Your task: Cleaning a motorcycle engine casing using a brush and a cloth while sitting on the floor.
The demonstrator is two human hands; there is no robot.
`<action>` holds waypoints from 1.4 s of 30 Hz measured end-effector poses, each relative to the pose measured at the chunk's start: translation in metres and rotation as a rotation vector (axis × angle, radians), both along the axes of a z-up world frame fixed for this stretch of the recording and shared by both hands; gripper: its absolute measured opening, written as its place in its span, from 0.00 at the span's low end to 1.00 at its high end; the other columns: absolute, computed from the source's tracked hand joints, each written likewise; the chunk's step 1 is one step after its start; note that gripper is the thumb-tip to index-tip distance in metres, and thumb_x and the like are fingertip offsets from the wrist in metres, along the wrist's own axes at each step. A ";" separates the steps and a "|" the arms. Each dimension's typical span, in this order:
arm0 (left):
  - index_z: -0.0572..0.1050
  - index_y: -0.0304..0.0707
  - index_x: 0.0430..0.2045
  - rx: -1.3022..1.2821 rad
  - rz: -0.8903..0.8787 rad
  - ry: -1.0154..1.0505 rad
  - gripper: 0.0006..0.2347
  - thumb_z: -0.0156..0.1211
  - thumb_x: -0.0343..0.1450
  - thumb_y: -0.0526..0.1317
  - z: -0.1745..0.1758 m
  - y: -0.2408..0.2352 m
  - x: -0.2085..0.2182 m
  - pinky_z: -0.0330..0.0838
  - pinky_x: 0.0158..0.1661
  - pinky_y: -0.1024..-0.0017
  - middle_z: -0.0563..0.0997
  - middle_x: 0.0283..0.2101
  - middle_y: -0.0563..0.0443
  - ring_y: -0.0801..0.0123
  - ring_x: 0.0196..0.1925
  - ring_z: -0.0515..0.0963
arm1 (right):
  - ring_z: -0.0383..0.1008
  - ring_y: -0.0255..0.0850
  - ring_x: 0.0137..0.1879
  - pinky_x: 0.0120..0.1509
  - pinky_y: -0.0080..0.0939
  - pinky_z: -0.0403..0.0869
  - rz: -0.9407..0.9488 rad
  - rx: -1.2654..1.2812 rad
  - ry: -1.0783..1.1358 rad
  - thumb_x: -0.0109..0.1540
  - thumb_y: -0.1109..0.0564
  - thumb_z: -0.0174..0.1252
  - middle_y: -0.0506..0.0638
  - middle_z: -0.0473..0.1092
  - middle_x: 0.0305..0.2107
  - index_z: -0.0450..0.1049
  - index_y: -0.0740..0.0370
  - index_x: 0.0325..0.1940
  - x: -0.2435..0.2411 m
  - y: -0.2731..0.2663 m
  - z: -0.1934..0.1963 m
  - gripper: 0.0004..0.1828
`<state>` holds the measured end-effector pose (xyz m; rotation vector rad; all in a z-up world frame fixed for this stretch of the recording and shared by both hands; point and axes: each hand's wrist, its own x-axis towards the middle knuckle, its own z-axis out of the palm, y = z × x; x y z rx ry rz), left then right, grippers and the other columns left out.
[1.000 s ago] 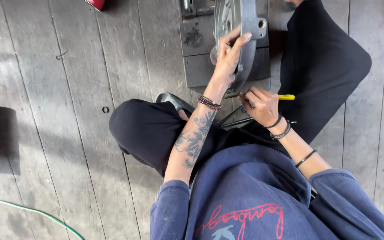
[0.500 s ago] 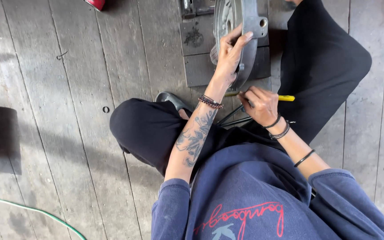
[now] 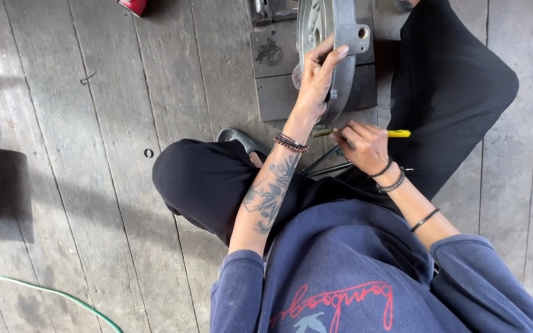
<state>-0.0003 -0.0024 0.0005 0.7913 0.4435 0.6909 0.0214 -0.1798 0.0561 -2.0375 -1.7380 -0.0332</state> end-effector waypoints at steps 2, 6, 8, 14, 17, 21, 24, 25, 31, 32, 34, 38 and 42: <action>0.76 0.29 0.57 0.006 0.003 -0.044 0.18 0.64 0.73 0.37 -0.005 0.004 0.002 0.68 0.45 0.81 0.86 0.45 0.48 0.75 0.39 0.76 | 0.69 0.43 0.27 0.33 0.41 0.66 0.001 0.063 0.038 0.59 0.65 0.71 0.50 0.73 0.29 0.75 0.65 0.30 0.011 0.010 0.019 0.09; 0.74 0.25 0.57 -0.088 -0.021 -0.066 0.20 0.65 0.71 0.37 0.009 0.009 -0.008 0.76 0.30 0.70 0.85 0.41 0.42 0.68 0.29 0.78 | 0.66 0.44 0.28 0.35 0.41 0.64 0.030 0.042 0.053 0.55 0.67 0.71 0.48 0.72 0.29 0.74 0.62 0.29 0.021 0.007 0.015 0.10; 0.75 0.25 0.56 -0.047 -0.003 -0.037 0.20 0.65 0.71 0.38 0.008 0.009 -0.007 0.73 0.41 0.72 0.85 0.44 0.43 0.68 0.38 0.78 | 0.69 0.45 0.30 0.37 0.41 0.67 0.029 0.035 0.046 0.55 0.66 0.70 0.49 0.73 0.30 0.73 0.63 0.30 0.023 0.001 0.008 0.10; 0.73 0.27 0.57 -0.081 0.038 0.089 0.24 0.67 0.68 0.43 -0.005 0.003 -0.011 0.68 0.59 0.66 0.78 0.54 0.39 0.61 0.56 0.76 | 0.67 0.45 0.29 0.36 0.42 0.65 0.065 0.086 0.089 0.55 0.67 0.70 0.50 0.72 0.30 0.72 0.64 0.27 0.031 0.003 0.010 0.11; 0.68 0.23 0.58 -0.169 0.077 0.162 0.29 0.67 0.66 0.45 -0.001 0.008 -0.010 0.63 0.64 0.63 0.70 0.58 0.36 0.59 0.60 0.71 | 0.69 0.45 0.31 0.39 0.42 0.67 0.077 0.044 0.095 0.54 0.67 0.69 0.49 0.73 0.30 0.70 0.63 0.27 0.030 0.008 0.007 0.11; 0.67 0.24 0.58 -0.198 0.039 0.182 0.32 0.69 0.64 0.48 -0.005 0.006 -0.011 0.65 0.63 0.58 0.70 0.58 0.35 0.55 0.61 0.72 | 0.65 0.41 0.26 0.35 0.41 0.63 0.059 0.169 0.139 0.61 0.66 0.71 0.47 0.72 0.26 0.71 0.63 0.22 0.035 0.023 0.030 0.17; 0.66 0.26 0.58 -0.211 0.061 0.186 0.31 0.69 0.64 0.48 -0.011 0.009 -0.012 0.63 0.64 0.62 0.72 0.53 0.40 0.62 0.57 0.73 | 0.65 0.43 0.27 0.37 0.41 0.64 0.087 0.195 0.293 0.57 0.70 0.71 0.51 0.73 0.28 0.71 0.66 0.24 0.042 0.030 0.027 0.14; 0.66 0.26 0.58 -0.199 0.066 0.176 0.31 0.69 0.64 0.48 -0.007 0.017 -0.013 0.63 0.64 0.62 0.72 0.53 0.40 0.62 0.57 0.73 | 0.65 0.43 0.27 0.37 0.41 0.64 0.095 0.206 0.283 0.57 0.70 0.71 0.51 0.73 0.28 0.71 0.66 0.24 0.043 0.029 0.022 0.14; 0.76 0.24 0.55 -0.119 0.015 -0.052 0.19 0.64 0.71 0.38 -0.003 0.026 -0.030 0.72 0.49 0.72 0.84 0.46 0.43 0.68 0.46 0.79 | 0.65 0.39 0.24 0.33 0.38 0.65 0.178 0.105 0.187 0.59 0.65 0.72 0.47 0.72 0.24 0.72 0.64 0.22 0.051 0.044 0.045 0.15; 0.77 0.25 0.54 -0.107 0.020 0.017 0.20 0.66 0.70 0.40 -0.001 0.027 -0.031 0.70 0.53 0.68 0.82 0.49 0.41 0.65 0.51 0.77 | 0.66 0.42 0.26 0.35 0.39 0.65 0.179 0.136 0.230 0.58 0.68 0.72 0.50 0.73 0.26 0.72 0.67 0.25 0.055 0.051 0.050 0.14; 0.77 0.27 0.54 -0.082 0.030 0.078 0.21 0.67 0.69 0.42 0.003 0.033 -0.033 0.67 0.58 0.64 0.81 0.52 0.40 0.62 0.55 0.75 | 0.67 0.45 0.28 0.37 0.41 0.66 0.187 0.179 0.265 0.57 0.72 0.73 0.53 0.73 0.28 0.72 0.70 0.27 0.055 0.055 0.050 0.13; 0.72 0.26 0.60 -0.130 0.024 0.054 0.22 0.63 0.71 0.39 0.008 0.037 -0.037 0.68 0.58 0.68 0.81 0.56 0.39 0.64 0.56 0.77 | 0.65 0.41 0.25 0.34 0.39 0.65 0.295 0.045 0.216 0.55 0.65 0.70 0.46 0.71 0.26 0.74 0.64 0.26 0.048 0.044 0.026 0.09; 0.72 0.25 0.60 -0.164 -0.023 0.050 0.26 0.63 0.71 0.47 0.003 0.037 -0.033 0.70 0.54 0.67 0.80 0.54 0.38 0.63 0.52 0.76 | 0.66 0.41 0.25 0.32 0.39 0.64 0.227 0.096 0.308 0.58 0.70 0.70 0.49 0.72 0.27 0.74 0.68 0.28 0.048 0.057 0.055 0.09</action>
